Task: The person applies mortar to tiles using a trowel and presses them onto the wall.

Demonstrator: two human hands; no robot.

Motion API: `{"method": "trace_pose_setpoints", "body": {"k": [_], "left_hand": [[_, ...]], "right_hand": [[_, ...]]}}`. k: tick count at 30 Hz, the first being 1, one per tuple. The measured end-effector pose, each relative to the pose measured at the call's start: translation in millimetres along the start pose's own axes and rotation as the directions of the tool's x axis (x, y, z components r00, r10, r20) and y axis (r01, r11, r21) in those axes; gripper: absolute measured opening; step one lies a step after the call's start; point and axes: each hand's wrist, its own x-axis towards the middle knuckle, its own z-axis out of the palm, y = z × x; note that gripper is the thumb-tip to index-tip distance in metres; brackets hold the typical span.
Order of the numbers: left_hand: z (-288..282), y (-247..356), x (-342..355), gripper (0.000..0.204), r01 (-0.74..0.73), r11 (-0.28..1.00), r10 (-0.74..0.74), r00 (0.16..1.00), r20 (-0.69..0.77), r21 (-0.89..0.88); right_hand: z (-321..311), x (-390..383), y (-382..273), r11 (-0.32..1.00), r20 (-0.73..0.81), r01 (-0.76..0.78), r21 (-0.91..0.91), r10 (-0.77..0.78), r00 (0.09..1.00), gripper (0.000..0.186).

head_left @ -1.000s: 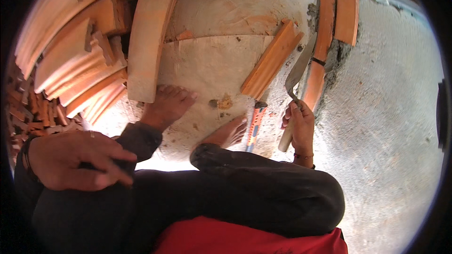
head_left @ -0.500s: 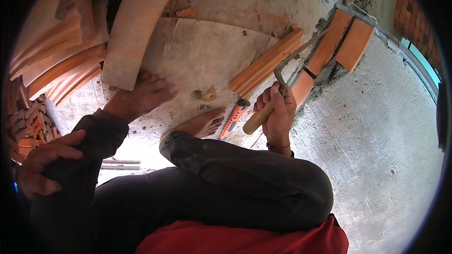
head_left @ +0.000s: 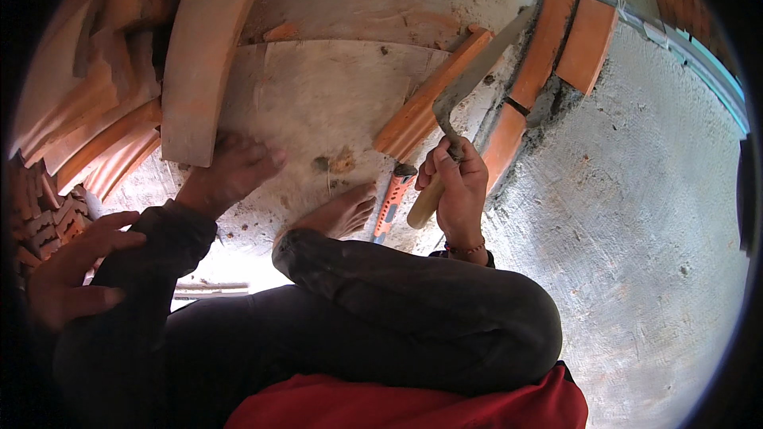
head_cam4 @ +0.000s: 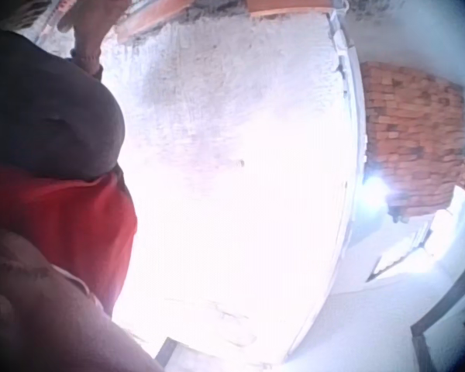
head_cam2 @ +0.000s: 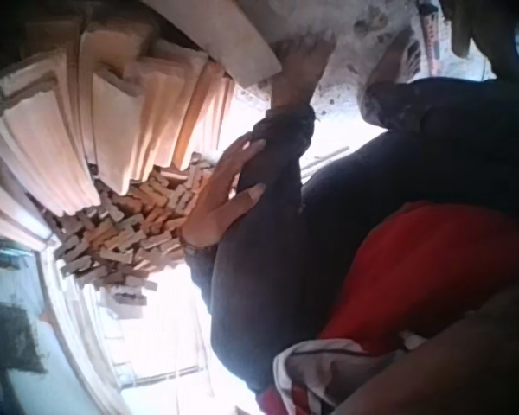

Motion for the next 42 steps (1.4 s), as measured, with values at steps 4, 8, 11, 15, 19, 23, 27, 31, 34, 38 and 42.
{"method": "trace_pose_setpoints", "body": {"k": [4,8,11,15,19,23,27,31,34,38,42], "left_hand": [[13,3,4,0.048,0.049,0.996,-0.037,0.987,-0.158,0.074],[7,17,-3,0.035,0.087,0.996,-0.088,0.992,-0.095,-0.015],[7,13,1,0.028,-0.087,0.937,0.114,0.992,-0.058,0.339],[12,-12,3,0.027,-0.319,0.365,0.523,0.848,0.091,0.874],[-9,14,-7,0.026,-0.449,0.214,0.542,0.793,0.277,0.867],[-88,116,-58,0.035,-0.459,0.702,0.071,0.805,0.588,0.544],[-134,174,-89,0.045,-0.283,0.860,-0.126,0.689,0.714,0.425],[-129,190,-97,0.050,-0.253,0.837,-0.151,0.746,0.648,0.486],[-118,206,-91,0.051,-0.243,0.779,-0.174,0.801,0.572,0.578],[-86,225,-32,0.052,-0.329,0.896,0.200,0.898,0.392,0.297],[-22,240,72,0.060,-0.554,0.831,0.547,0.798,0.253,-0.049]], "right_hand": [[-11,-4,10,0.994,0.008,-0.004,-0.105,0.005,1.000,0.008],[-15,-10,10,0.996,0.009,-0.010,-0.094,0.011,1.000,0.007],[-21,-15,12,0.992,0.020,-0.004,-0.130,0.006,1.000,0.008],[-30,-16,28,0.993,-0.006,0.028,-0.118,-0.029,1.000,0.013],[-35,-21,31,0.991,-0.033,0.014,-0.131,-0.018,0.999,0.013],[-37,-22,37,0.997,-0.028,0.010,-0.080,-0.013,1.000,0.014],[-38,-21,39,0.996,-0.030,0.009,-0.088,-0.012,0.999,0.015],[-38,-18,38,0.996,-0.017,0.024,-0.089,-0.025,1.000,0.015],[-37,-17,37,0.996,0.002,0.046,-0.072,-0.046,0.999,0.015],[-42,-27,39,0.999,-0.057,-0.002,-0.051,-0.001,0.998,0.007],[-50,-44,55,0.999,-0.140,-0.042,0.030,0.046,0.989,0.005]]}}
